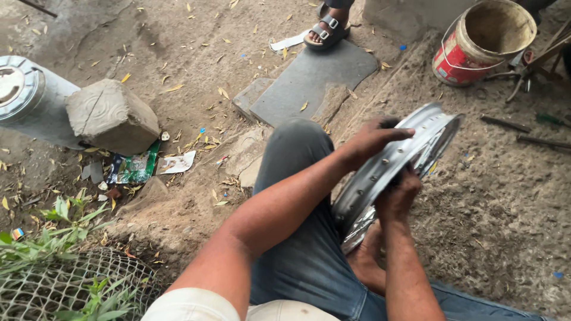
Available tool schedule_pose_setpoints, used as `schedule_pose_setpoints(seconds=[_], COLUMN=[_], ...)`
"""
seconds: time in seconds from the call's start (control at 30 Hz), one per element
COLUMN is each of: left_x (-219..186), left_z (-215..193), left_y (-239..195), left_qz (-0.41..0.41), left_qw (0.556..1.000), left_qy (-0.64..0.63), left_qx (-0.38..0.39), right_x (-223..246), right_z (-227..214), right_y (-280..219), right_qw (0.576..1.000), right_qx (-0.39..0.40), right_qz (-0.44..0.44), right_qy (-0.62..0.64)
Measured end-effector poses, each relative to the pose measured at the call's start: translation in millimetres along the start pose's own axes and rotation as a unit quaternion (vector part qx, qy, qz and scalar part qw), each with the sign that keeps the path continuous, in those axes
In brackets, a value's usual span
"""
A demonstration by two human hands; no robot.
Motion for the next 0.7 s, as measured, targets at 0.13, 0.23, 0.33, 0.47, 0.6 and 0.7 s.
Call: schedule_pose_setpoints(seconds=[0.13, 0.23, 0.33, 0.47, 0.6, 0.7], left_x=[5, 0, 6, 10, 9, 12], left_z=[24, 37, 44, 40, 22, 14], left_y=[-2, -9, -19, -24, -13, -7], left_qz=[-0.022, 0.031, 0.043, 0.058, 0.05, 0.02], left_qw=[0.999, 0.997, 0.988, 0.983, 0.985, 0.987], left_qy=[0.044, 0.029, -0.001, 0.086, 0.088, 0.047], left_qx=[0.024, 0.065, 0.15, 0.153, 0.138, 0.152], right_x=[-27, -50, -73, -86, -82, -79], right_z=[-11, -23, -32, -31, -23, -19], right_y=[-17, -12, -4, 12, 21, 21], right_qw=[0.967, 0.961, 0.88, 0.842, 0.849, 0.886], right_qx=[0.014, 0.03, -0.085, -0.129, -0.058, -0.007], right_qz=[0.246, 0.273, 0.377, 0.42, 0.437, 0.398], right_qy=[0.06, -0.037, 0.276, 0.312, 0.291, 0.239])
Point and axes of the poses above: each hand's wrist, its own y-axis towards the middle knuckle, its own z-axis out of the palm, x = y × z, the point moved 2 cm from there along y, towards the middle knuckle, and after that the axes turned 11 degrees about -x, right-handed, at the moved point
